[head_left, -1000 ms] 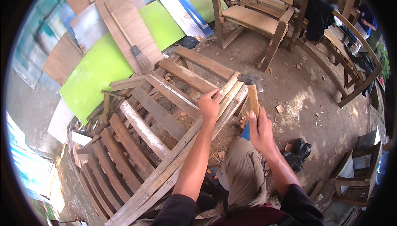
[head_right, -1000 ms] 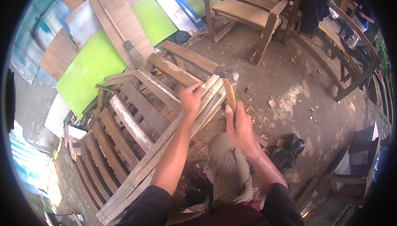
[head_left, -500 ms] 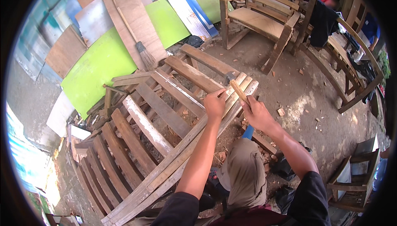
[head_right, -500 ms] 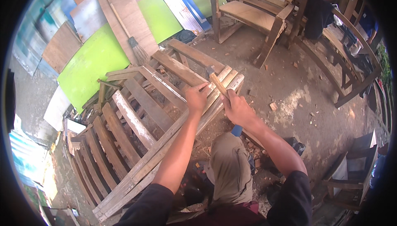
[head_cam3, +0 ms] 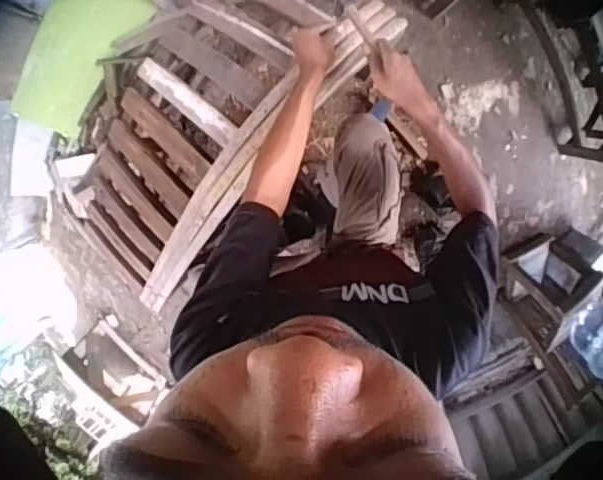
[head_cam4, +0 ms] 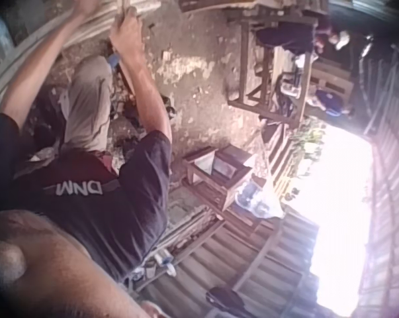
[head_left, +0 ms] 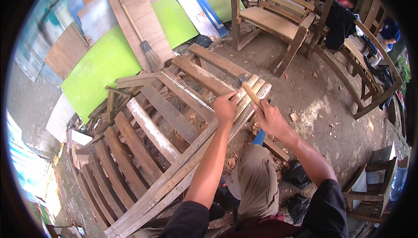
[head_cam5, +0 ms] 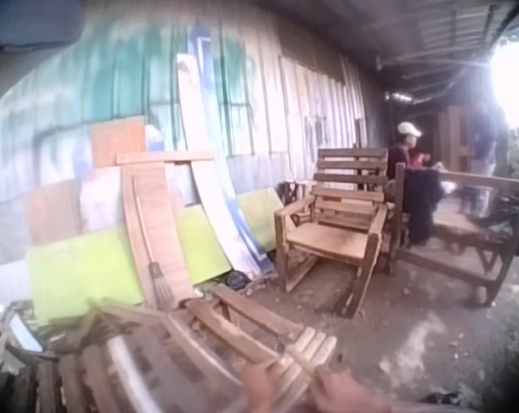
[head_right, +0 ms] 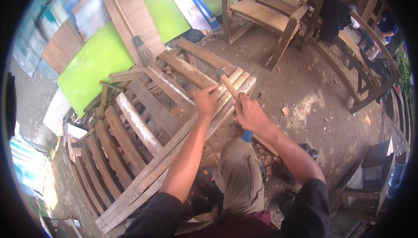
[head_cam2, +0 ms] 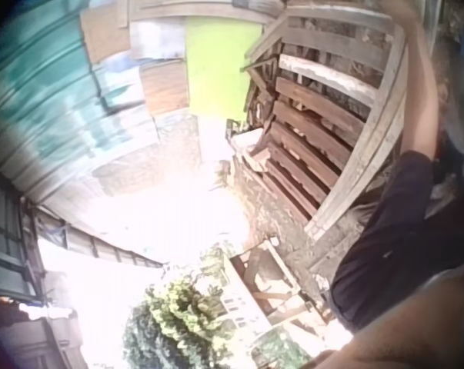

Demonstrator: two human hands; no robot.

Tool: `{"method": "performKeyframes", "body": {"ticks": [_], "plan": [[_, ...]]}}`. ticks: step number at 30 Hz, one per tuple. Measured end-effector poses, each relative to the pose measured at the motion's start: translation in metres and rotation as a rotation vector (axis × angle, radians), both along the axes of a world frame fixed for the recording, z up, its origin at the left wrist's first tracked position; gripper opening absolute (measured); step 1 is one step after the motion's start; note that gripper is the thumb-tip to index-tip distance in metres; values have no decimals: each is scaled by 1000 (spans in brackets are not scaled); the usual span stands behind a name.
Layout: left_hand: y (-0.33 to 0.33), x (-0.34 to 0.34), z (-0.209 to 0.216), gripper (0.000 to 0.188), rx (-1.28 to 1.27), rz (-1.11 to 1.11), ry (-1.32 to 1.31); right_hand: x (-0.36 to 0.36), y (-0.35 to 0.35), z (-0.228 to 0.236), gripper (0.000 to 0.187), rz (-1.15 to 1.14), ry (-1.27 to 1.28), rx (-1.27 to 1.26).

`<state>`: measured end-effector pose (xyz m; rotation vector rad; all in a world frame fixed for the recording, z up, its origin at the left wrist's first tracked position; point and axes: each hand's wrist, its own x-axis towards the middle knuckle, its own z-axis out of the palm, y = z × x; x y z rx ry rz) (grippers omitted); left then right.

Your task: The person assembles a wooden pallet by hammering nails into wooden slats and sawing a bamboo pole. They use a hammer and a hand saw to secure the pieces together.

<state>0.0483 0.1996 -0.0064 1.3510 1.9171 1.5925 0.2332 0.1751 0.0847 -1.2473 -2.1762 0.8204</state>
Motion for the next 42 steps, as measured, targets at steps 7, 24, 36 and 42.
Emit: {"method": "performKeyframes", "body": {"ticks": [7,24,36,42], "plan": [[-6,4,11,23,-96,-30,28,4,1,14,31,-4,-41,-27],[-8,-5,1,24,-34,-147,10,-10,-9,10,31,-33,-47,14],[-6,-6,-3,22,-62,-102,62,-6,-2,21,30,-23,-37,4],[-5,0,1,26,6,-121,40,1,-1,7,35,-59,-68,1]]}}
